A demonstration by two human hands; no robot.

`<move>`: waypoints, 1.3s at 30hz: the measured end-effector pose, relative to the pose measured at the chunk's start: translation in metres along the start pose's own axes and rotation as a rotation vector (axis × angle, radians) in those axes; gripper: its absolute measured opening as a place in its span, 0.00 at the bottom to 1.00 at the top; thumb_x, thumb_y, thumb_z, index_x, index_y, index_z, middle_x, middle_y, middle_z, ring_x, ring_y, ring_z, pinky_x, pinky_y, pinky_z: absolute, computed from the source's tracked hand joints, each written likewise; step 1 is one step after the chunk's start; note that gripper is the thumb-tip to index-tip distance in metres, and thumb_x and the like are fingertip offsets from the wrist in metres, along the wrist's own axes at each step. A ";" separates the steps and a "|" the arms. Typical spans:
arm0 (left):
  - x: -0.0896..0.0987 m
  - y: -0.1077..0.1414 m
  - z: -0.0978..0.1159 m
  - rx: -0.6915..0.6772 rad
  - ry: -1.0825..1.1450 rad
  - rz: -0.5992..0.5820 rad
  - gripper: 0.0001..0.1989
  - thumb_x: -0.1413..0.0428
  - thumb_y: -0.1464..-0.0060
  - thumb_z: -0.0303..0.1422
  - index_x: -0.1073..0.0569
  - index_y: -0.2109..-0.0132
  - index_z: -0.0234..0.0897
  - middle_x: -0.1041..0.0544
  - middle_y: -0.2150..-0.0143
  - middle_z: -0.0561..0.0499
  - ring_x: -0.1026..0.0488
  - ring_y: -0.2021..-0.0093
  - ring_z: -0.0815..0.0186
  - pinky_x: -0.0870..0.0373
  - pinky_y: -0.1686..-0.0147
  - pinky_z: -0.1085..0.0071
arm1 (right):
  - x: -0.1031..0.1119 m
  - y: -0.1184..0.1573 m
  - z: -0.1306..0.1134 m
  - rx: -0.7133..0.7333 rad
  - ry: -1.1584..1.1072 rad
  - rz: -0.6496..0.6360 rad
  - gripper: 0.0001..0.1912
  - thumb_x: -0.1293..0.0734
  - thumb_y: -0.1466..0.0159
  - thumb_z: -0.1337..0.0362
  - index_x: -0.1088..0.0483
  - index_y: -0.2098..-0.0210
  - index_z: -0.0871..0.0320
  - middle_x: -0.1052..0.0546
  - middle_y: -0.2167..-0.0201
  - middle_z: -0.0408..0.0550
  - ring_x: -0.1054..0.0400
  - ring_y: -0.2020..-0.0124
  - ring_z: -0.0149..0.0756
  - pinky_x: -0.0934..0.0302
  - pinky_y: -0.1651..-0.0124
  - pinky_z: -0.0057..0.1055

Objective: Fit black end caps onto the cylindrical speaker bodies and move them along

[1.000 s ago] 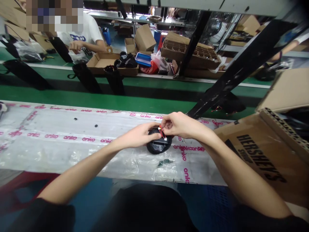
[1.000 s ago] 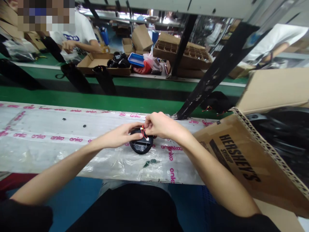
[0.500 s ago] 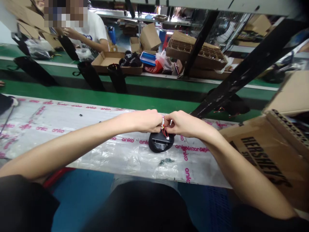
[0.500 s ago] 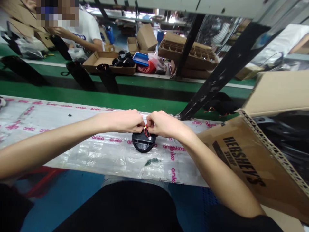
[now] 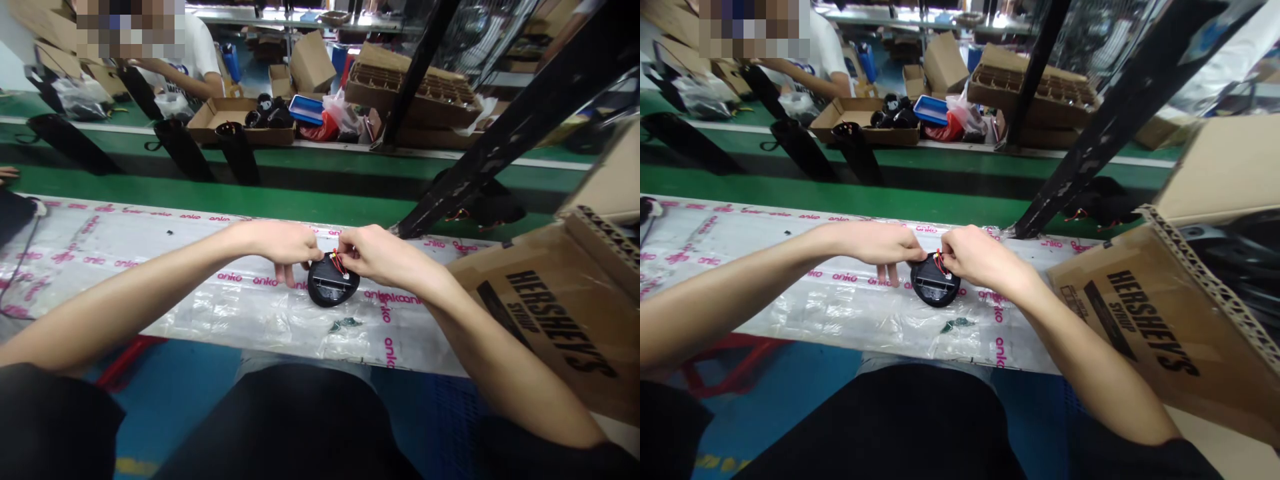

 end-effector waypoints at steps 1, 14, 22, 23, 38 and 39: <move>-0.003 0.003 -0.004 0.022 0.040 -0.004 0.16 0.51 0.32 0.37 0.21 0.60 0.35 0.14 0.59 0.46 0.22 0.78 0.68 0.33 0.74 0.75 | -0.001 -0.001 0.000 0.008 -0.013 -0.002 0.07 0.33 0.32 0.71 0.25 0.67 0.59 0.21 0.72 0.46 0.34 0.73 0.31 0.48 0.68 0.28; -0.022 0.020 0.052 -0.027 -0.865 0.441 0.15 0.49 0.46 0.14 0.23 0.72 0.34 0.25 0.76 0.46 0.27 0.75 0.59 0.40 0.70 0.65 | -0.003 0.009 0.005 0.042 -0.116 0.093 0.11 0.37 0.31 0.71 0.24 0.68 0.59 0.20 0.70 0.47 0.31 0.70 0.33 0.46 0.65 0.30; -0.007 0.035 0.018 0.099 -0.450 0.675 0.20 0.50 0.28 0.35 0.21 0.68 0.38 0.23 0.76 0.48 0.29 0.77 0.59 0.45 0.73 0.65 | -0.022 0.041 0.021 -0.142 -0.215 0.132 0.17 0.43 0.27 0.65 0.24 0.66 0.58 0.22 0.73 0.46 0.34 0.72 0.33 0.49 0.66 0.31; -0.004 0.039 0.014 0.086 -0.386 0.740 0.19 0.50 0.28 0.37 0.20 0.65 0.39 0.22 0.74 0.49 0.28 0.76 0.59 0.43 0.73 0.65 | -0.027 0.041 0.020 -0.161 -0.206 0.119 0.18 0.43 0.27 0.65 0.26 0.69 0.58 0.23 0.75 0.45 0.36 0.74 0.32 0.51 0.67 0.32; -0.028 0.046 0.047 -0.508 -0.235 1.261 0.07 0.43 0.29 0.36 0.22 0.53 0.40 0.18 0.55 0.46 0.22 0.52 0.54 0.38 0.46 0.53 | -0.017 0.059 0.000 -0.270 0.102 0.135 0.18 0.42 0.25 0.66 0.21 0.49 0.65 0.15 0.59 0.63 0.19 0.58 0.49 0.32 0.57 0.36; -0.030 0.046 0.048 -0.566 -0.200 1.276 0.05 0.42 0.30 0.35 0.22 0.54 0.41 0.18 0.56 0.47 0.22 0.52 0.54 0.38 0.46 0.54 | -0.013 0.079 -0.007 -0.261 0.147 0.151 0.19 0.43 0.24 0.67 0.23 0.46 0.66 0.16 0.55 0.65 0.19 0.54 0.52 0.30 0.53 0.40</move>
Point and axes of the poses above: each hand's wrist, its own y-axis away from the middle knuckle, its own x-axis out of the back of the hand, z = x × y, the point moved 10 cm from there along -y, towards the middle knuckle
